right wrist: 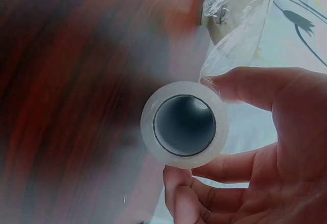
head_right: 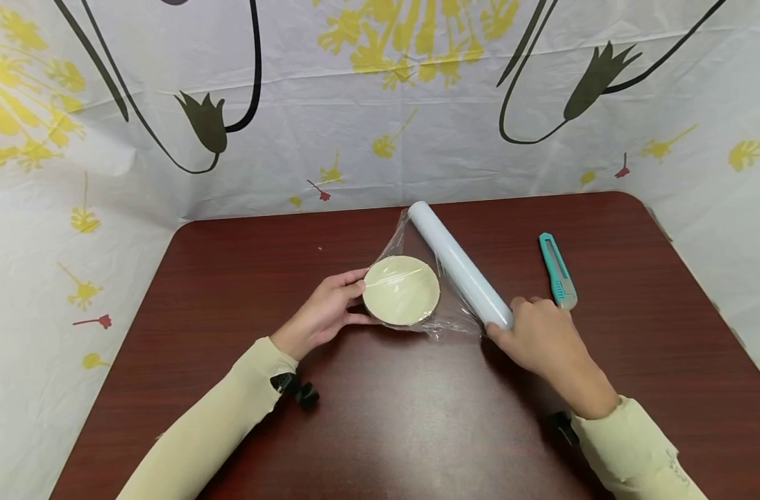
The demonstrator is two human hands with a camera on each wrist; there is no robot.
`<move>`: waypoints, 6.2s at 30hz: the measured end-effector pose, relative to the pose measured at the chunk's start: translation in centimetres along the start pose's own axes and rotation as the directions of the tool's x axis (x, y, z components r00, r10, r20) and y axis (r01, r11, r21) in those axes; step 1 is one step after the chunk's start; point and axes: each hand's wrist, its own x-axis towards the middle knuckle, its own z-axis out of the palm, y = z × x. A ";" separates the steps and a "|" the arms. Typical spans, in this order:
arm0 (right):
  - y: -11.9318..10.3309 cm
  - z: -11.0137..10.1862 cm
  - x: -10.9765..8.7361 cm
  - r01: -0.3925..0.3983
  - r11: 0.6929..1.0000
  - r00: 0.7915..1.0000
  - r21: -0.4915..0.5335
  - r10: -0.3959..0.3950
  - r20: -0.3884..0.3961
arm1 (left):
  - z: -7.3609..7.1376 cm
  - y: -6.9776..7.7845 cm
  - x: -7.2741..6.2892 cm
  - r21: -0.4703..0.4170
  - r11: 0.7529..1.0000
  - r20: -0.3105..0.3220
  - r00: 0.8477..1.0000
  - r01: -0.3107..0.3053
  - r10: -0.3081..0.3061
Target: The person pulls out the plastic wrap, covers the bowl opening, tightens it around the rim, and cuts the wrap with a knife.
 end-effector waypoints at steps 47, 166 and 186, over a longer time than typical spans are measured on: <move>-5.2 1.4 -2.6 -0.072 0.997 0.997 -0.002 0.072 0.021 | -1.0 2.9 5.1 0.277 0.961 -0.054 0.999 0.023 -0.009; 0.0 0.7 -2.3 -0.152 0.975 0.983 0.165 0.133 0.124 | -0.4 0.9 2.4 0.060 0.998 -0.036 0.999 -0.005 0.007; 1.1 0.2 -2.5 -0.101 0.976 0.985 0.193 0.071 0.158 | -0.7 0.9 2.1 0.045 0.999 -0.032 0.999 0.017 -0.016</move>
